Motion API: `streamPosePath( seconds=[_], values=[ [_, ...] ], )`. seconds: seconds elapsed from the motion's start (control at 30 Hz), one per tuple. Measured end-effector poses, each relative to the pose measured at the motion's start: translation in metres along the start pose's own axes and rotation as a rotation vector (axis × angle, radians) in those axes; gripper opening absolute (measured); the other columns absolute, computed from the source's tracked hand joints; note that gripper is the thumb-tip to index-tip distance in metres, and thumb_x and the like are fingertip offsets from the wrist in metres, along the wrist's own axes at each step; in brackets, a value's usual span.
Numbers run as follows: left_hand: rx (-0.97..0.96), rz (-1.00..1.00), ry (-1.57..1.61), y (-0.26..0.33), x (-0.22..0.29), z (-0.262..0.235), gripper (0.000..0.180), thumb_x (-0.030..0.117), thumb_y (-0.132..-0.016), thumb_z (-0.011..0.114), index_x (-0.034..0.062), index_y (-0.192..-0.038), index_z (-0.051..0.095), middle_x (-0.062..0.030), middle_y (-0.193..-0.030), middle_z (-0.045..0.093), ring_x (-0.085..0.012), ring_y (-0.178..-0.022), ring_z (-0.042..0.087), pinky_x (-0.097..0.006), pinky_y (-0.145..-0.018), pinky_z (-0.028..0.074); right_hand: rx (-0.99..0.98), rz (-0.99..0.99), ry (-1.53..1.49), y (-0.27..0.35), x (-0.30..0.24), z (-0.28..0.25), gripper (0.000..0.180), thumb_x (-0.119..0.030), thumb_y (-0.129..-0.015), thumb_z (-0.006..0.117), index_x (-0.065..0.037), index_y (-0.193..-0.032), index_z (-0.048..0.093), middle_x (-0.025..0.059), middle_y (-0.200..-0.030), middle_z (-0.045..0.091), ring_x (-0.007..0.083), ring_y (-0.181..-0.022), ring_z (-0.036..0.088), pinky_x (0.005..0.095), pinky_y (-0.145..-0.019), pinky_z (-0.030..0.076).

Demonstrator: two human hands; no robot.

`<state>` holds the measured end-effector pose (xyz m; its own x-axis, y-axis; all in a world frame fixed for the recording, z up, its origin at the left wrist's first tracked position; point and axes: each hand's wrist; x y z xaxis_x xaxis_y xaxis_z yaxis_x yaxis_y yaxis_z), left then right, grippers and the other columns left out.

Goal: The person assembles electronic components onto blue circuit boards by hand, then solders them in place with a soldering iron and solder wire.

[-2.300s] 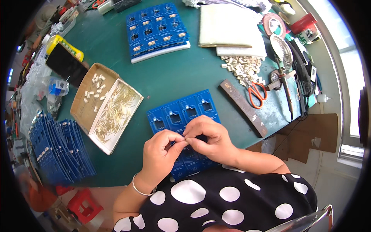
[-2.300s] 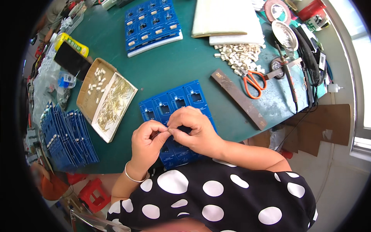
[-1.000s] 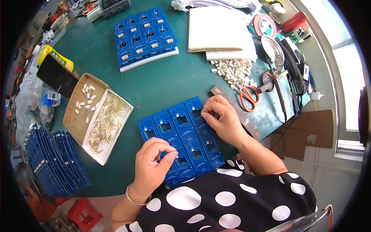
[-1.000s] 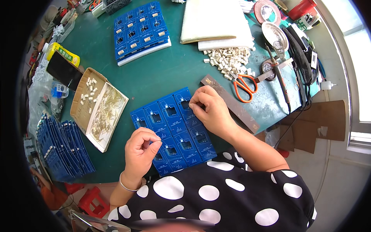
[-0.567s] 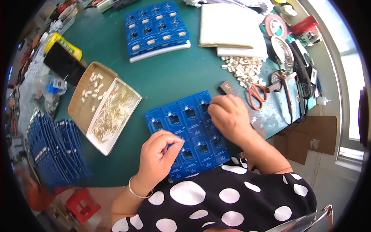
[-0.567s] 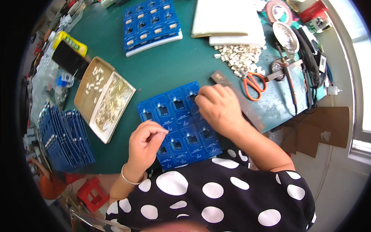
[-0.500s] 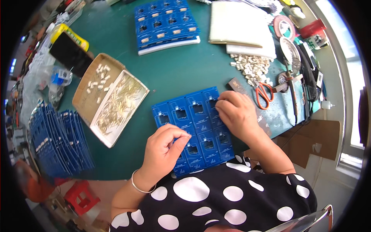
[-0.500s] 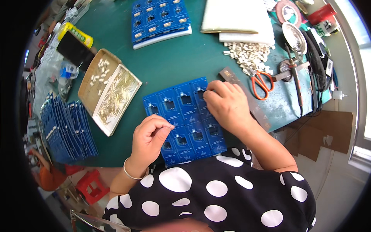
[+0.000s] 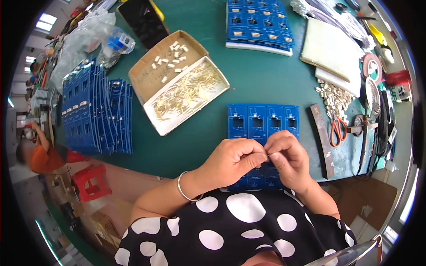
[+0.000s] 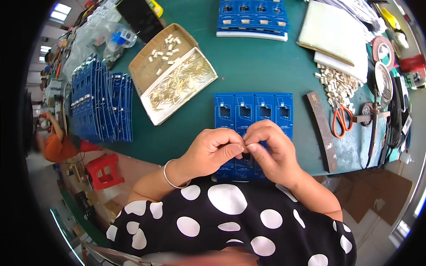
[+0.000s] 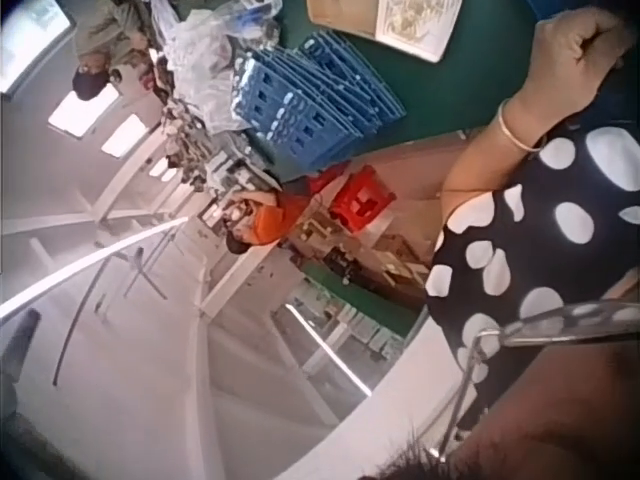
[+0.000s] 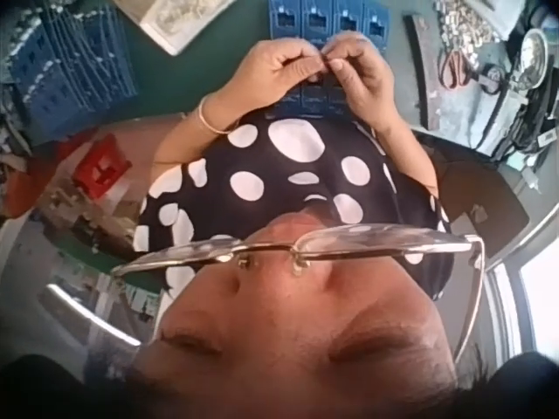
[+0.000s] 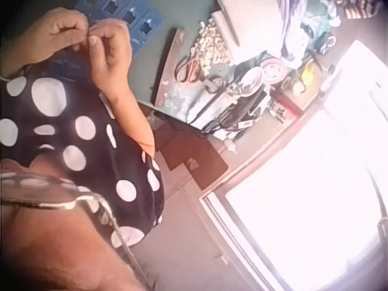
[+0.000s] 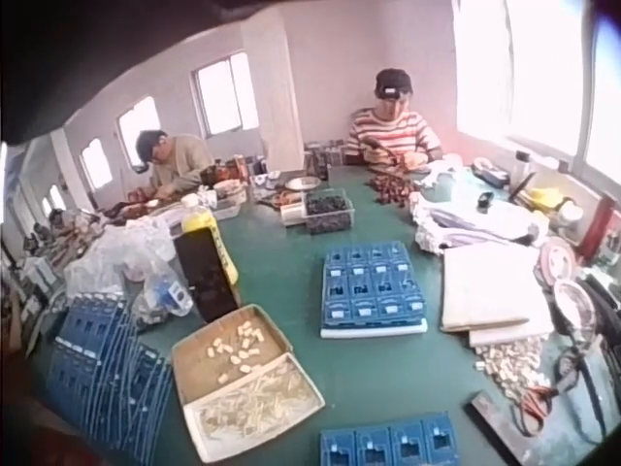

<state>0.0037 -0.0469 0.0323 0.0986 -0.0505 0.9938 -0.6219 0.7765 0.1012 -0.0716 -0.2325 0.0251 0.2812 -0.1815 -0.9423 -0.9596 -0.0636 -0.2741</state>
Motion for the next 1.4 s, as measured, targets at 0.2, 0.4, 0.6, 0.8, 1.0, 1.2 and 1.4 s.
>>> streamPosePath(
  seconds=[0.2, 0.4, 0.6, 0.8, 1.0, 1.2, 1.4],
  values=[
    [0.487, 0.067, 0.125, 0.007, 0.026, -0.07, 0.015, 0.012, -0.096, 0.062, 0.0007, -0.1, 0.07, 0.0025, -0.094, 0.062, -0.0021, -0.079, 0.053, -0.019, -0.068, 0.042, 0.353, 0.273, -0.154, 0.004, 0.013, -0.032, 0.005, -0.002, -0.098, 0.054, -0.001, -0.102, 0.053, 0.007, -0.095, 0.059, 0.0131, -0.088, 0.057, 0.0257, -0.082, 0.047],
    [0.579, 0.249, -1.175, -0.03, 0.02, -0.126, 0.024, 0.012, -0.082, 0.068, 0.0041, -0.104, 0.07, -0.0079, -0.092, 0.063, -0.0225, -0.092, 0.055, -0.035, -0.085, 0.044, 0.308, 0.221, 0.344, 0.009, 0.018, -0.066, 0.013, 0.005, -0.093, 0.053, 0.001, -0.1, 0.064, 0.0074, -0.096, 0.058, 0.0166, -0.09, 0.056, 0.0263, -0.08, 0.044],
    [0.4, 0.134, -1.454, -0.056, -0.008, -0.122, 0.033, 0.012, -0.073, 0.07, 0.0045, -0.105, 0.07, -0.0111, -0.095, 0.062, -0.0311, -0.096, 0.054, -0.042, -0.087, 0.045, 0.222, 0.134, 0.629, -0.003, 0.023, -0.067, 0.025, 0.002, -0.081, 0.063, -0.006, -0.104, 0.066, 0.0082, -0.087, 0.059, 0.028, -0.09, 0.056, 0.0368, -0.084, 0.046],
    [0.409, 0.298, -1.625, -0.068, -0.017, -0.115, 0.012, 0.009, -0.074, 0.069, 0.0072, -0.086, 0.067, -0.0058, -0.089, 0.061, -0.0278, -0.088, 0.057, -0.042, -0.079, 0.047, 0.1, 0.14, 0.669, -0.003, 0.019, -0.071, 0.037, 0.001, -0.075, 0.063, -0.009, -0.111, 0.063, 0.0013, -0.081, 0.058, 0.0236, -0.086, 0.055, 0.0379, -0.084, 0.043],
    [0.448, 0.342, -1.555, -0.071, -0.018, -0.117, 0.008, 0.007, -0.074, 0.067, 0.007, -0.079, 0.061, -0.0066, -0.081, 0.058, -0.028, -0.083, 0.057, -0.043, -0.073, 0.047, 0.02, 0.068, 0.888, -0.007, 0.021, -0.071, 0.04, 0.001, -0.075, 0.065, -0.008, -0.115, 0.062, -0.0008, -0.082, 0.057, 0.0203, -0.085, 0.055, 0.0358, -0.083, 0.041],
    [0.465, 0.055, -1.057, -0.064, -0.018, -0.14, 0.008, 0.006, -0.08, 0.064, 0.0043, -0.086, 0.06, -0.0085, -0.082, 0.061, -0.024, -0.077, 0.059, -0.036, -0.071, 0.047, 0.006, 0.033, 0.899, -0.008, 0.025, -0.074, 0.04, 0.001, -0.076, 0.064, -0.007, -0.115, 0.061, -0.0005, -0.082, 0.057, 0.0201, -0.083, 0.055, 0.0361, -0.083, 0.04],
    [0.507, -0.131, -0.67, -0.046, -0.026, -0.162, 0.005, 0.003, -0.087, 0.062, -0.0002, -0.09, 0.059, -0.0038, -0.081, 0.063, -0.0104, -0.073, 0.058, -0.026, -0.067, 0.046, -0.021, 0.039, 0.889, -0.009, 0.021, -0.075, 0.04, 0.001, -0.077, 0.064, -0.007, -0.116, 0.06, 0.0, -0.082, 0.057, 0.0203, -0.082, 0.055, 0.0359, -0.082, 0.04]
  ],
)
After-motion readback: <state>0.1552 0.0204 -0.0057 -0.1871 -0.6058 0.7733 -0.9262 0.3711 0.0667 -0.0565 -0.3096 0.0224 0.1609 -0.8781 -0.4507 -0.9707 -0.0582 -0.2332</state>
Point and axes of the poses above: each hand's wrist, its own y-axis away from the middle knuckle, its own z-axis out of the palm, x = y × z
